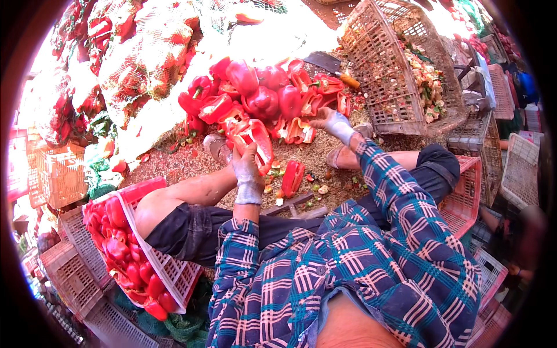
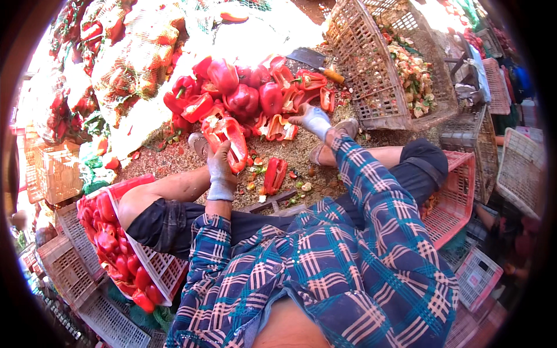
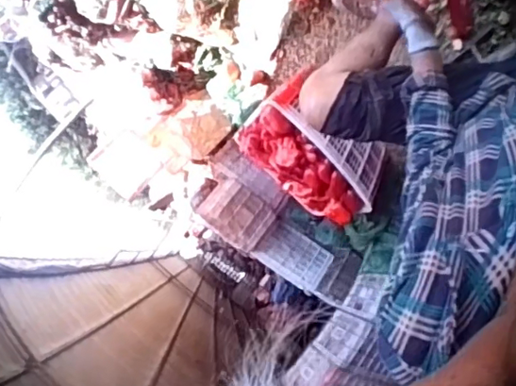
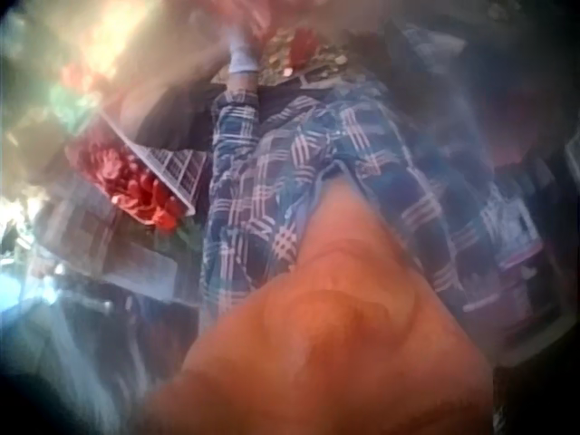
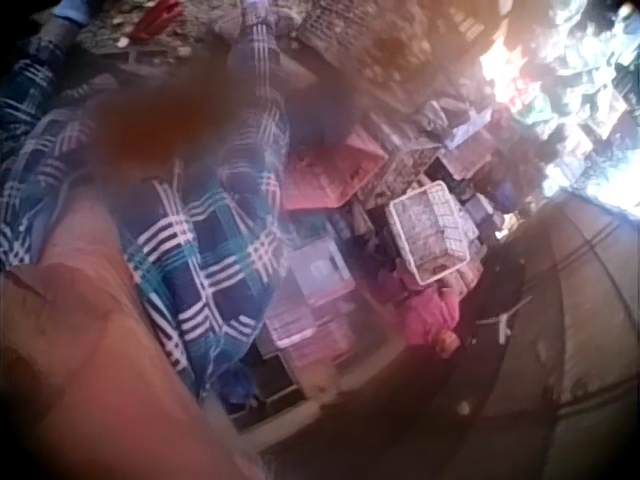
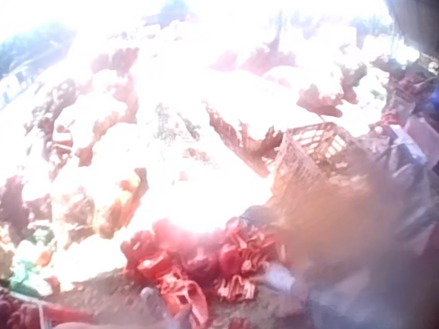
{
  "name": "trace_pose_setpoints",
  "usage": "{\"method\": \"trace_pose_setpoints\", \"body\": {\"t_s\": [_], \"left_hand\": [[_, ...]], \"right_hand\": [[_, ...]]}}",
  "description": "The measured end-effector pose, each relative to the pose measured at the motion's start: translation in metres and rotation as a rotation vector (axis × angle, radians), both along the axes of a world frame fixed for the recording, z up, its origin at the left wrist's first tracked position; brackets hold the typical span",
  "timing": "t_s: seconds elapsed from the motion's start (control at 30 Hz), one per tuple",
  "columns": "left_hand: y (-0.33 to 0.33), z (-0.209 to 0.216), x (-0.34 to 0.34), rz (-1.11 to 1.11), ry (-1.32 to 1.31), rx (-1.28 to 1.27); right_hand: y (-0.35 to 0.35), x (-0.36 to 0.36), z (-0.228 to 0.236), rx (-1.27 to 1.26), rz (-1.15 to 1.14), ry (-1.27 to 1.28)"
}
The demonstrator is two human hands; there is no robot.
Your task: The person cleans red bell peppers by cutting them open with a knife, removing the seeds and stems by hand, and placing the cleaned pieces into a crate.
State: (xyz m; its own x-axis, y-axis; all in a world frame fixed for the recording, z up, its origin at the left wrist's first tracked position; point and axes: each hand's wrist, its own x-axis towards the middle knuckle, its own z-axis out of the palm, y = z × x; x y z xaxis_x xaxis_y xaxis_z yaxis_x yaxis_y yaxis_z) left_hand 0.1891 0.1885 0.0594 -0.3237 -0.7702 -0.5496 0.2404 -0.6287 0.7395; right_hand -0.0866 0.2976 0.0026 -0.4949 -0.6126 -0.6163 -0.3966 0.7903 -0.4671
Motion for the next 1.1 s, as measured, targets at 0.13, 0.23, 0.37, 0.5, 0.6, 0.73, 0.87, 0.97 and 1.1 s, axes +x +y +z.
{"method": "trace_pose_setpoints", "body": {"t_s": [0.13,0.23,0.37,0.5,0.6,0.73,0.87,0.97,1.1], "left_hand": [[-0.002,-0.006,0.001,-0.012,-0.074,0.025],[0.0,-0.005,0.004,-0.011,-0.162,0.037],[-0.002,-0.001,0.003,-0.014,-0.135,0.053],[0.0,-0.003,0.0,0.02,-0.157,0.023],[-0.001,-0.003,-0.003,-0.009,-0.144,0.067],[-0.013,-0.011,0.005,0.01,-0.007,0.014],[-0.018,0.033,-0.002,-0.099,0.476,0.229],[-0.022,0.043,0.005,-0.272,0.737,0.181],[-0.021,0.027,0.022,-0.385,0.405,-0.16]], "right_hand": [[-0.002,0.035,-0.094,0.003,-0.161,0.089],[-0.014,0.045,-0.109,-0.039,-0.27,0.05],[0.009,0.029,-0.111,-0.19,-0.502,-0.371],[0.028,0.016,-0.072,-0.312,-0.676,-0.66],[0.02,0.015,-0.031,-0.696,-0.598,-1.144],[-0.028,0.03,0.072,-0.769,-0.176,-1.29],[-0.073,0.069,0.129,-0.651,-0.13,-1.012],[-0.093,0.083,0.154,-0.345,0.099,-0.473],[-0.097,0.089,0.156,-0.51,0.202,-0.721]]}}
